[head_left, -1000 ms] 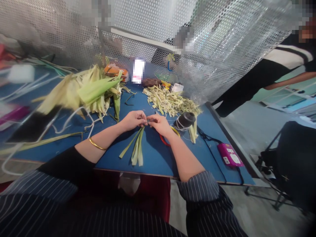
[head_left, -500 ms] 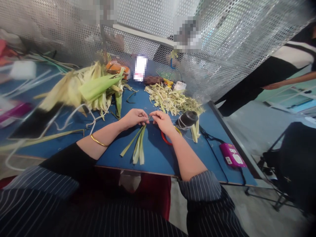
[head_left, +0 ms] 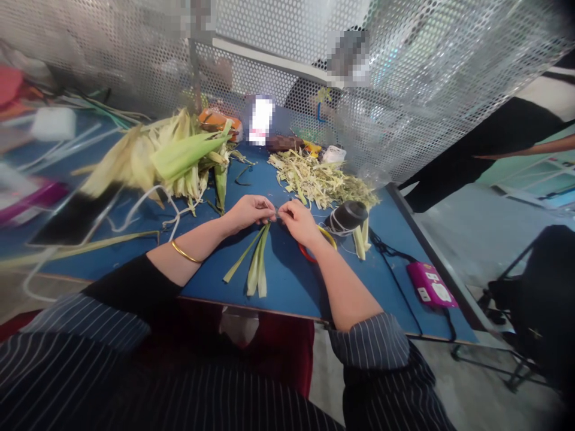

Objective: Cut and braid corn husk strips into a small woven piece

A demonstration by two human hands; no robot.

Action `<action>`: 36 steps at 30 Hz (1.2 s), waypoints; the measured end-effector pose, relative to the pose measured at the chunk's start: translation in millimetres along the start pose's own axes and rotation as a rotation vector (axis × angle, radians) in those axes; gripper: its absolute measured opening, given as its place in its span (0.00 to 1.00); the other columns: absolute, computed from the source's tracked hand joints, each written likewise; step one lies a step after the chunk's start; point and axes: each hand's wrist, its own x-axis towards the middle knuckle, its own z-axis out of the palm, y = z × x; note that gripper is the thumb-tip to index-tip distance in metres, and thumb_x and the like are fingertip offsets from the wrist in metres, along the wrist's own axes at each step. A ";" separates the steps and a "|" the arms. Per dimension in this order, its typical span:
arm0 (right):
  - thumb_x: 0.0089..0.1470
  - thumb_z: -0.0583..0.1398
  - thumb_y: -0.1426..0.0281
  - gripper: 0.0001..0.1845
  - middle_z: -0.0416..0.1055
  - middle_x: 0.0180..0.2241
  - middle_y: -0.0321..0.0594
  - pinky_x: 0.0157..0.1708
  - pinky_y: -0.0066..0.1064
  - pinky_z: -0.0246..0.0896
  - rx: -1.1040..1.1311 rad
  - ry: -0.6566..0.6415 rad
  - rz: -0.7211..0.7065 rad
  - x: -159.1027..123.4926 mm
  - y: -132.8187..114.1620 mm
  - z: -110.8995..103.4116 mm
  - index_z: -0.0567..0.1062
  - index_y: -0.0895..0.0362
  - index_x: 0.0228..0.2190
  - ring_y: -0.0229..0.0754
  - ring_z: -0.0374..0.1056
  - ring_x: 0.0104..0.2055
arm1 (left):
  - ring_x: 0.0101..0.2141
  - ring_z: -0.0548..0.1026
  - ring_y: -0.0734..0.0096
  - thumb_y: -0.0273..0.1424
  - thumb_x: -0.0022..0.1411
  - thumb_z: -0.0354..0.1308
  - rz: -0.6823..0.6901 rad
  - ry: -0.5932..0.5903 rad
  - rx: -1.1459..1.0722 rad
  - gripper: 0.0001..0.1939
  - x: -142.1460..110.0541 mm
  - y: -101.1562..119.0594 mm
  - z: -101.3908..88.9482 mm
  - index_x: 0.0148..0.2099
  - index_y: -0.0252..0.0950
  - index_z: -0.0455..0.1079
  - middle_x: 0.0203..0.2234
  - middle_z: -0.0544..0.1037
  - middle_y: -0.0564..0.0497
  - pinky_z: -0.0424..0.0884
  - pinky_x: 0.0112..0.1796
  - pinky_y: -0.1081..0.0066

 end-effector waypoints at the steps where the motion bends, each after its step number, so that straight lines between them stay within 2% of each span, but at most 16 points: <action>1: 0.53 0.55 0.71 0.06 0.62 0.29 0.35 0.38 0.33 0.56 0.001 -0.005 0.016 0.0 -0.9 -0.4 0.69 0.55 0.24 0.38 0.61 0.33 | 0.23 0.71 0.79 0.31 0.53 0.61 0.000 0.009 -0.005 0.08 0.3 -0.7 -0.1 0.35 0.31 0.71 0.27 0.79 0.47 0.63 0.24 0.77; 6: 0.52 0.57 0.69 0.08 0.63 0.26 0.35 0.37 0.33 0.56 0.009 -0.012 0.068 -0.5 -6.1 -2.1 0.67 0.55 0.22 0.38 0.61 0.31 | 0.23 0.70 0.79 0.32 0.49 0.64 -0.006 0.057 -0.030 0.10 1.1 -2.5 -1.0 0.34 0.30 0.73 0.24 0.78 0.48 0.62 0.23 0.77; 10: 0.52 0.57 0.67 0.09 0.64 0.22 0.33 0.32 0.32 0.56 0.045 -0.099 0.102 -1.6 -10.8 -3.2 0.68 0.55 0.22 0.37 0.61 0.26 | 0.21 0.68 0.79 0.32 0.46 0.66 -0.038 0.080 -0.038 0.11 0.0 0.5 -2.3 0.32 0.30 0.75 0.19 0.74 0.52 0.61 0.22 0.77; 13: 0.52 0.57 0.66 0.10 0.65 0.21 0.33 0.30 0.31 0.58 0.072 -0.151 0.120 -1.7 -10.8 -3.9 0.70 0.56 0.22 0.36 0.62 0.23 | 0.21 0.67 0.80 0.31 0.45 0.66 -0.049 0.084 -0.047 0.11 -0.9 2.8 -2.8 0.32 0.31 0.75 0.20 0.74 0.52 0.61 0.23 0.77; 16: 0.51 0.57 0.68 0.06 0.70 0.29 0.35 0.31 0.32 0.62 0.168 -0.018 0.136 -1.0 -7.6 -2.6 0.72 0.56 0.30 0.36 0.67 0.26 | 0.21 0.67 0.80 0.31 0.43 0.67 -0.039 0.089 -0.040 0.11 -1.4 3.4 -2.3 0.32 0.31 0.75 0.21 0.74 0.52 0.61 0.23 0.77; 18: 0.49 0.57 0.71 0.09 0.71 0.37 0.39 0.33 0.33 0.64 0.259 0.057 0.138 -0.5 -5.5 -0.1 0.72 0.56 0.35 0.37 0.70 0.28 | 0.22 0.67 0.79 0.30 0.44 0.67 -0.033 0.088 -0.030 0.11 -1.4 2.8 -1.9 0.32 0.31 0.75 0.21 0.75 0.51 0.61 0.23 0.77; 22: 0.46 0.57 0.76 0.20 0.72 0.44 0.40 0.34 0.34 0.67 0.374 0.006 0.110 -0.2 -4.1 6.6 0.72 0.54 0.43 0.37 0.71 0.28 | 0.23 0.68 0.78 0.31 0.45 0.66 -0.004 0.066 -0.023 0.11 -0.9 0.6 -1.7 0.33 0.31 0.75 0.22 0.75 0.50 0.61 0.23 0.77; 25: 0.46 0.58 0.74 0.14 0.74 0.40 0.40 0.33 0.34 0.67 0.370 -0.063 0.106 -0.2 -3.0 9.9 0.74 0.55 0.38 0.37 0.71 0.26 | 0.22 0.68 0.79 0.31 0.45 0.66 0.028 0.066 -0.003 0.11 -0.6 -0.1 -1.4 0.33 0.30 0.76 0.22 0.75 0.51 0.61 0.23 0.77; 28: 0.47 0.59 0.72 0.06 0.75 0.31 0.38 0.33 0.33 0.66 0.325 -0.064 0.129 0.0 -0.2 10.9 0.75 0.56 0.31 0.39 0.72 0.28 | 0.22 0.67 0.80 0.30 0.45 0.65 0.049 0.081 0.028 0.11 -1.2 1.2 -0.5 0.33 0.30 0.76 0.21 0.75 0.51 0.61 0.23 0.77; 33: 0.46 0.61 0.72 0.03 0.73 0.27 0.36 0.34 0.32 0.62 0.227 0.014 0.113 1.1 2.4 9.1 0.76 0.57 0.27 0.38 0.68 0.30 | 0.22 0.68 0.79 0.31 0.46 0.64 0.102 0.120 0.100 0.11 -2.4 3.6 -0.3 0.33 0.29 0.76 0.22 0.77 0.50 0.62 0.25 0.76; 36: 0.45 0.62 0.70 0.04 0.72 0.26 0.36 0.32 0.30 0.60 0.191 0.009 0.112 1.3 1.2 7.5 0.76 0.57 0.26 0.37 0.65 0.28 | 0.23 0.69 0.77 0.32 0.46 0.64 0.114 0.132 0.137 0.11 -2.9 3.5 -1.4 0.32 0.30 0.76 0.22 0.77 0.50 0.64 0.26 0.76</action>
